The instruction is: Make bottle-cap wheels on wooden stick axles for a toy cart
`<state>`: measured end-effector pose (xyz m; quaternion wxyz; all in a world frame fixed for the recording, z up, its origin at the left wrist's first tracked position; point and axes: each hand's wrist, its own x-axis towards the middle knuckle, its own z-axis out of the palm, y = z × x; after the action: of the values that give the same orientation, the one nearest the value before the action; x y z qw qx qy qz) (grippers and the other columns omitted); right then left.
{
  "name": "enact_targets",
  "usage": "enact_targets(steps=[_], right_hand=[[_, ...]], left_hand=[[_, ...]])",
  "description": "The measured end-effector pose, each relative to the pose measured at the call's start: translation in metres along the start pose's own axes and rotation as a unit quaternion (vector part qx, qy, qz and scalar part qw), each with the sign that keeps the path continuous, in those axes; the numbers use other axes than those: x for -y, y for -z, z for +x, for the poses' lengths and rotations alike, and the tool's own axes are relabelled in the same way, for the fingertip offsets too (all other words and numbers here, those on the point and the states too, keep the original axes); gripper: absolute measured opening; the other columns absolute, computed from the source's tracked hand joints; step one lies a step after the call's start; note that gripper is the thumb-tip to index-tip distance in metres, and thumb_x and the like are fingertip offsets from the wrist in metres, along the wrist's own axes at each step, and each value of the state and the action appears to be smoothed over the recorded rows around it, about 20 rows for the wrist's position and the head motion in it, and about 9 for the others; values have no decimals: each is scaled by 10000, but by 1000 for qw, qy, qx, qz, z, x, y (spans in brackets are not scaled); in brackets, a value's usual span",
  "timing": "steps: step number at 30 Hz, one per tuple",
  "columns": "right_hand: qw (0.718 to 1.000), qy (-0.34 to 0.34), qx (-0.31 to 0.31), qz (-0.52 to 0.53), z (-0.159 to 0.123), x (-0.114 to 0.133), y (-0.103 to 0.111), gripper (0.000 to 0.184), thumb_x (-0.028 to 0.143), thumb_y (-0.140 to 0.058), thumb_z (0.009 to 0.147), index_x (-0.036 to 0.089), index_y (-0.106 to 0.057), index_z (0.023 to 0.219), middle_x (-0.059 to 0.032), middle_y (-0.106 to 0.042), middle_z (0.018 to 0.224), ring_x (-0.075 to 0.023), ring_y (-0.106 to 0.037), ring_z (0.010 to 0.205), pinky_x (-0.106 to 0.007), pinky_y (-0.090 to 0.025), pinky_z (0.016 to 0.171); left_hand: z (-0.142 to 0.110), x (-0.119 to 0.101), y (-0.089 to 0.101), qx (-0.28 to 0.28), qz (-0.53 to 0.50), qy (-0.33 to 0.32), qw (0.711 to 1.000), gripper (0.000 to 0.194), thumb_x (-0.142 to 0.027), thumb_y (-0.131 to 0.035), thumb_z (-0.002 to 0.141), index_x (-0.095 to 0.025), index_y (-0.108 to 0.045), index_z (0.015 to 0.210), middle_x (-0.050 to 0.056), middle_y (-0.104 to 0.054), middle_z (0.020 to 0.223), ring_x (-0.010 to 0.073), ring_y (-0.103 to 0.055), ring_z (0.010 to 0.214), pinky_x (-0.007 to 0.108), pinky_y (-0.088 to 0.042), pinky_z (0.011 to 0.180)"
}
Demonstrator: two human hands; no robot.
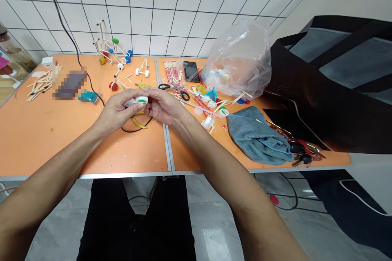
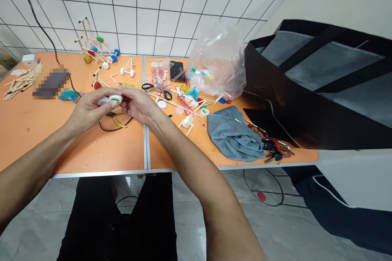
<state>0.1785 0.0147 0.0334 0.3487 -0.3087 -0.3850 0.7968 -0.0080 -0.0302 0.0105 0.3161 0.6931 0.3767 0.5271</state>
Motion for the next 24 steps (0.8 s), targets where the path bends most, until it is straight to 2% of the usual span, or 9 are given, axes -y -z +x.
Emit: enact_targets(steps=[4,7,13,24], right_hand=[[1000,2,-17,-9,0,1,-1,130,217,-815,953,200,-734,853,19,-691,777,-90,-575,664,-170,-488,595],[1000,0,-19,-17,2,2,-2,199,216,-785,965,193,-694,790,27,-644,713,-85,-565,635,-164,-446,562],[1000,-1,-10,-8,3,0,-4,242,199,-772,966,192,-667,747,35,-592,668,-90,-538,611,-169,-414,545],[1000,3,26,7,5,-5,1,246,159,-749,976,189,-686,740,30,-595,686,-85,-505,603,-156,-467,554]], left_hand=[[0,-3,-2,-2,-15,10,1000,400,-613,-901,950,-257,-916,1133,96,-897,1169,268,-820,1047,385,-654,970],[0,-5,-3,-5,-36,18,999,422,-643,-912,934,-258,-918,1107,96,-898,1167,264,-821,1040,381,-662,962],[-1,-6,-3,-17,-74,29,997,364,-581,-966,896,-253,-931,1051,81,-891,1074,233,-807,950,344,-651,908],[-1,-14,-10,-14,-150,60,987,287,-477,-1021,833,-241,-937,972,31,-821,813,168,-736,709,288,-597,710]])
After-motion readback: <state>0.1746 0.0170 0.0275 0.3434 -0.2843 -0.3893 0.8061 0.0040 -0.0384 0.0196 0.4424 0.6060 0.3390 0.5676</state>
